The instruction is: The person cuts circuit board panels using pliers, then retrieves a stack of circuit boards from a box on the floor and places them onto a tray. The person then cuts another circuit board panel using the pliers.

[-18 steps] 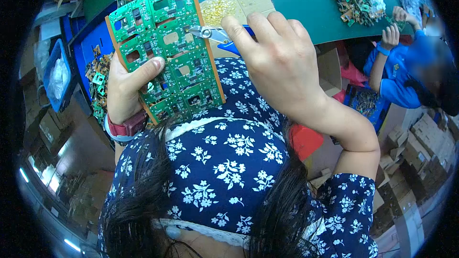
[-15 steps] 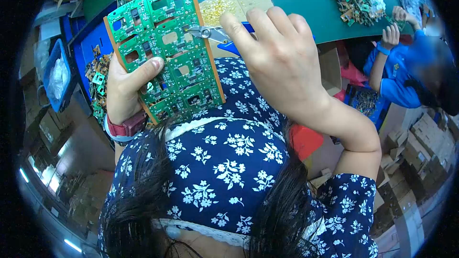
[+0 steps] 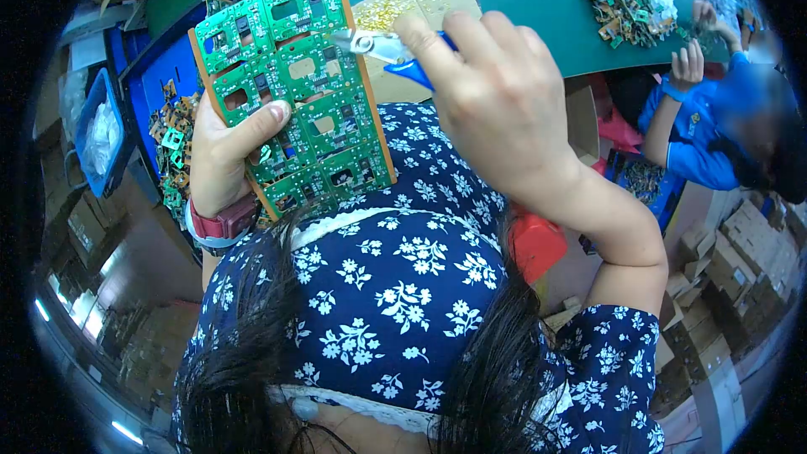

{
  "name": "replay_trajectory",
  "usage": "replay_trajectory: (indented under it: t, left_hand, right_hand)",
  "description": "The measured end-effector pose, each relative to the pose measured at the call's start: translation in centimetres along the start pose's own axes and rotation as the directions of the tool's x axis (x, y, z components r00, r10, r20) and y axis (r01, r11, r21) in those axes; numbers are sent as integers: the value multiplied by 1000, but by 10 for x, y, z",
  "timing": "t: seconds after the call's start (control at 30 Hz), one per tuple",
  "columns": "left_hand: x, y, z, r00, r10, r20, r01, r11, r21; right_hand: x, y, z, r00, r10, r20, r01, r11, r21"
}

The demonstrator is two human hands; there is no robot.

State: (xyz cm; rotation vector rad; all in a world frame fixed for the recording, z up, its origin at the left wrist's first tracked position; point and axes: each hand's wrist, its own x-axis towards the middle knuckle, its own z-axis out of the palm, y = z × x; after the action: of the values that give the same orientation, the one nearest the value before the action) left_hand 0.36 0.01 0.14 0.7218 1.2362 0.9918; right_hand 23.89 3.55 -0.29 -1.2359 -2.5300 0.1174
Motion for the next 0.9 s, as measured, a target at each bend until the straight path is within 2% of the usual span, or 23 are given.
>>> replay_trajectory:
  t: [0.2, 0.27, 0.4, 0.43, 0.5, 0.53, 0.63, 0.7, 0.83, 0.87, 0.9]
  left_hand:
    - [1, -3, -5, 1000, -10, 7, 11, 999, -33]
    - [1, -4, -5, 1000, -6, 10, 7, 999, -52]
    - [1, -3, -3, 1000, 9, -1, -9, 999, -54]
    - [0, -3, -4, 1000, 3, -17, -4, 999, -44]
    - [-2, -3, -7, 1000, -2, -19, 2, 999, -34]
    - [-2, -2, -9, 1000, -14, -19, 14, 1000, -22]
    - [-2, 3, -10, 999, -31, -26, 31, 999, 6]
    - [-4, 6, -11, 998, -52, -44, 53, 998, 27]
    - [3, -1, -7, 1000, 2, -25, -3, 998, -59]
    - [4, -1, -7, 999, -1, -33, -1, 998, -56]
    - [5, -2, -6, 1000, -21, -5, 21, 999, -50]
  right_hand:
    - [10, 20, 27, 994, 64, -92, -67, 997, -28]
    - [12, 40, 54, 988, 157, -3, -156, 973, -170]
    - [14, 90, 148, 915, 324, 242, -246, 921, -303]
    - [15, 96, 167, 917, 321, 236, -243, 920, -307]
    - [20, 101, 188, 849, 374, 373, -213, 889, -405]
    - [20, 104, 189, 852, 374, 368, -214, 888, -406]
    - [23, 91, 158, 854, 346, 388, -162, 887, -433]
    - [20, 78, 111, 903, 344, 256, -243, 903, -355]
    - [13, 32, 5, 964, 261, 51, -260, 965, -20]
    - [11, 20, -9, 965, 257, 54, -257, 966, -12]
    - [9, 8, -21, 981, 191, 44, -194, 978, 80]
